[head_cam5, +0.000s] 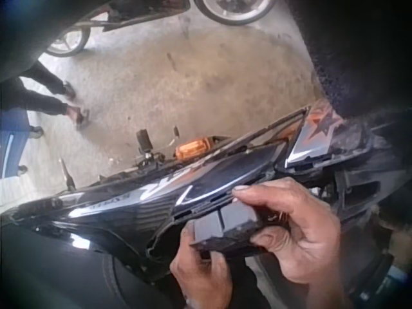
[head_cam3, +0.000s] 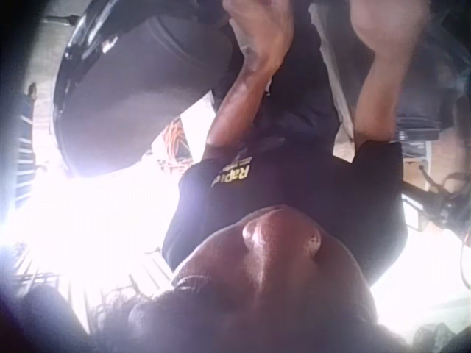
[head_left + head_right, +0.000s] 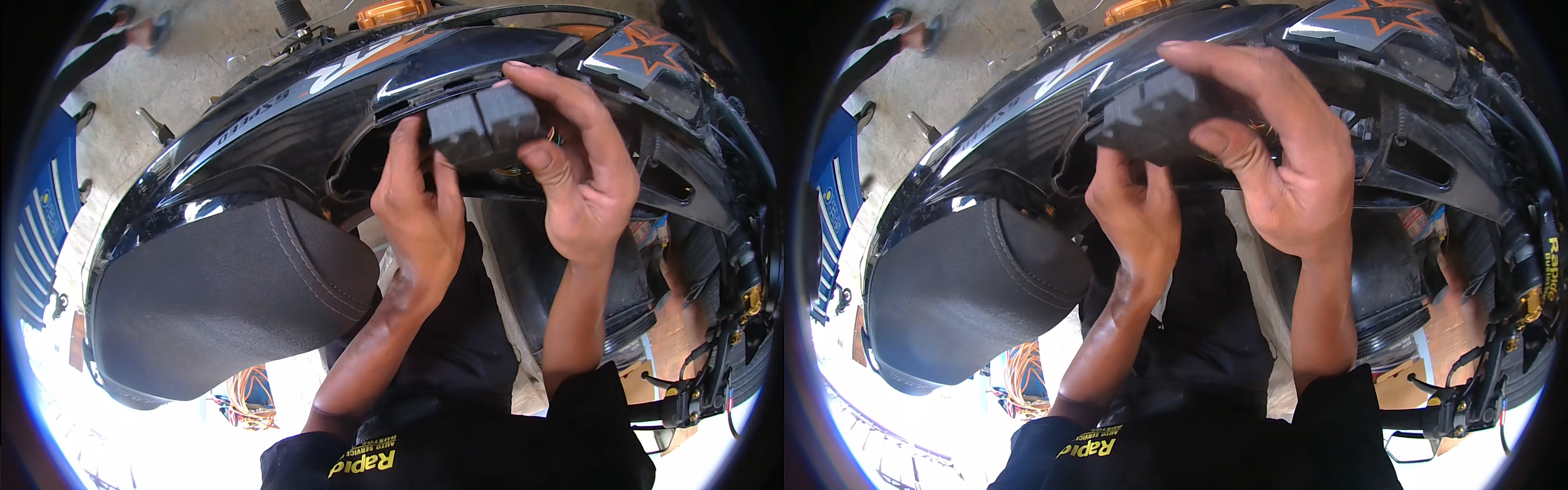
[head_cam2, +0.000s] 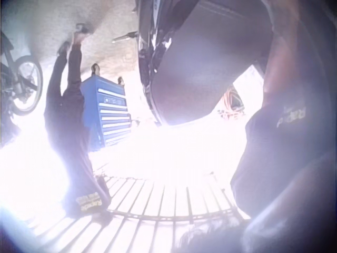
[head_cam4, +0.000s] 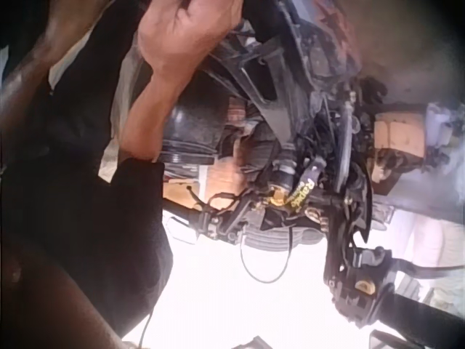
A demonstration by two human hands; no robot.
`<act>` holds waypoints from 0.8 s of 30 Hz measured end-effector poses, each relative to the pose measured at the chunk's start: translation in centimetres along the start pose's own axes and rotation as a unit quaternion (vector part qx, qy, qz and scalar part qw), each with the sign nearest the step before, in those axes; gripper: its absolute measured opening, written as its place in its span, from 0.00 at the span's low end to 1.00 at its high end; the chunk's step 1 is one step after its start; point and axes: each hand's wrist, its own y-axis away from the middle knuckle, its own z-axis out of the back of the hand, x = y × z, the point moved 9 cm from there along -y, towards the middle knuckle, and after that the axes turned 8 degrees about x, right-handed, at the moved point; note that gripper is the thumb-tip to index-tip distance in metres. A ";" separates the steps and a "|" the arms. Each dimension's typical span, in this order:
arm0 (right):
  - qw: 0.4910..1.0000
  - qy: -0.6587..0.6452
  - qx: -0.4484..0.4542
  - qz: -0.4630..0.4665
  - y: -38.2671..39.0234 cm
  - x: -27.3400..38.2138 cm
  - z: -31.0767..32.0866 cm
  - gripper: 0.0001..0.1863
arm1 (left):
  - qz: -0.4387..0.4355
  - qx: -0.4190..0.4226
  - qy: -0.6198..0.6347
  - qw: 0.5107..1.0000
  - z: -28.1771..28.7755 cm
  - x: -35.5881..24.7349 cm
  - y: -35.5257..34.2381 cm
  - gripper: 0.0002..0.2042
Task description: The person removes the motorcycle seat, then strips and twists exposed wires under the seat area. They wrap the connections with electrical tape, reposition the seat, and continue taping additional wire bundles.
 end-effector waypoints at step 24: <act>0.963 -0.153 -0.217 0.053 2.6 -1.8 4.3 0.27 | -0.185 0.009 -0.004 0.983 -3.7 -3.7 0.9 0.21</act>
